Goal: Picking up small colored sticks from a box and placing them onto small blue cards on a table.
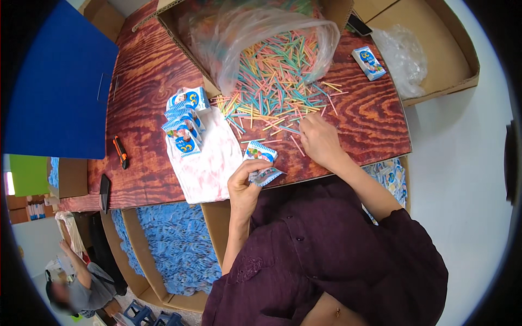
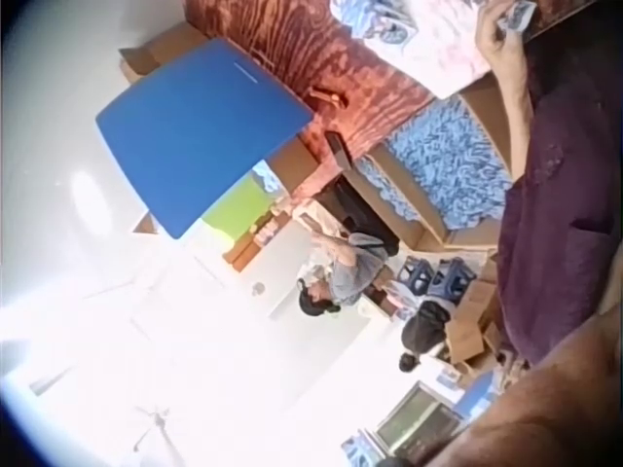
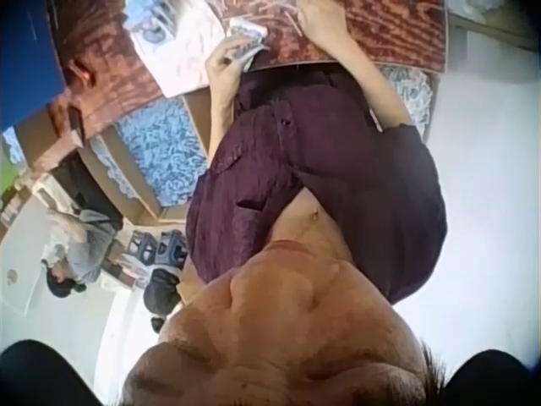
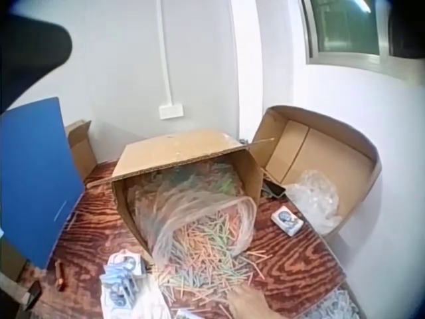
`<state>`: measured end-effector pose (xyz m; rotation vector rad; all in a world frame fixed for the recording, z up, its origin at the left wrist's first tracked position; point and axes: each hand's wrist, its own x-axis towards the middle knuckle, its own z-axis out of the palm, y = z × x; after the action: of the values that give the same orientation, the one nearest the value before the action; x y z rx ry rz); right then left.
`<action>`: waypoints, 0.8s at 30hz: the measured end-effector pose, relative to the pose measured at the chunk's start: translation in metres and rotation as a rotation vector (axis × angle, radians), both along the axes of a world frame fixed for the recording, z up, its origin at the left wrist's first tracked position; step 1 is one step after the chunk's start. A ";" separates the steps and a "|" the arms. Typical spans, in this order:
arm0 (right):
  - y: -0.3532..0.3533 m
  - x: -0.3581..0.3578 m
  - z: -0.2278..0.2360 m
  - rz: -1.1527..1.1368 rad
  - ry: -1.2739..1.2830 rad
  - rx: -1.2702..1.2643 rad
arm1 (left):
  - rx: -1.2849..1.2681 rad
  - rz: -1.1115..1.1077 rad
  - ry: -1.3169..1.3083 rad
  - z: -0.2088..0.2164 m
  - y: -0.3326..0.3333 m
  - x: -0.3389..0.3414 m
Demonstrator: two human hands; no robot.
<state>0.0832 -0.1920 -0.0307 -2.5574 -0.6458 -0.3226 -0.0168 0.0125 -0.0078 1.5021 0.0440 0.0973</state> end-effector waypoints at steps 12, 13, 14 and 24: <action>0.010 0.002 -0.003 0.013 0.095 0.098 | -0.129 0.056 0.131 -0.007 0.005 -0.004; 0.010 0.004 -0.003 0.016 0.105 0.105 | -0.117 0.060 0.120 -0.008 0.005 -0.004; 0.010 0.005 -0.003 0.018 0.105 0.104 | -0.118 0.062 0.120 -0.010 0.005 -0.004; 0.006 0.000 0.110 0.243 0.794 0.725 | -0.154 0.044 0.165 -0.015 0.009 -0.009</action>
<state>0.0830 -0.1858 0.0798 -1.6742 -0.4074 0.4548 -0.0258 0.0219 -0.0224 1.3531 0.2127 0.0046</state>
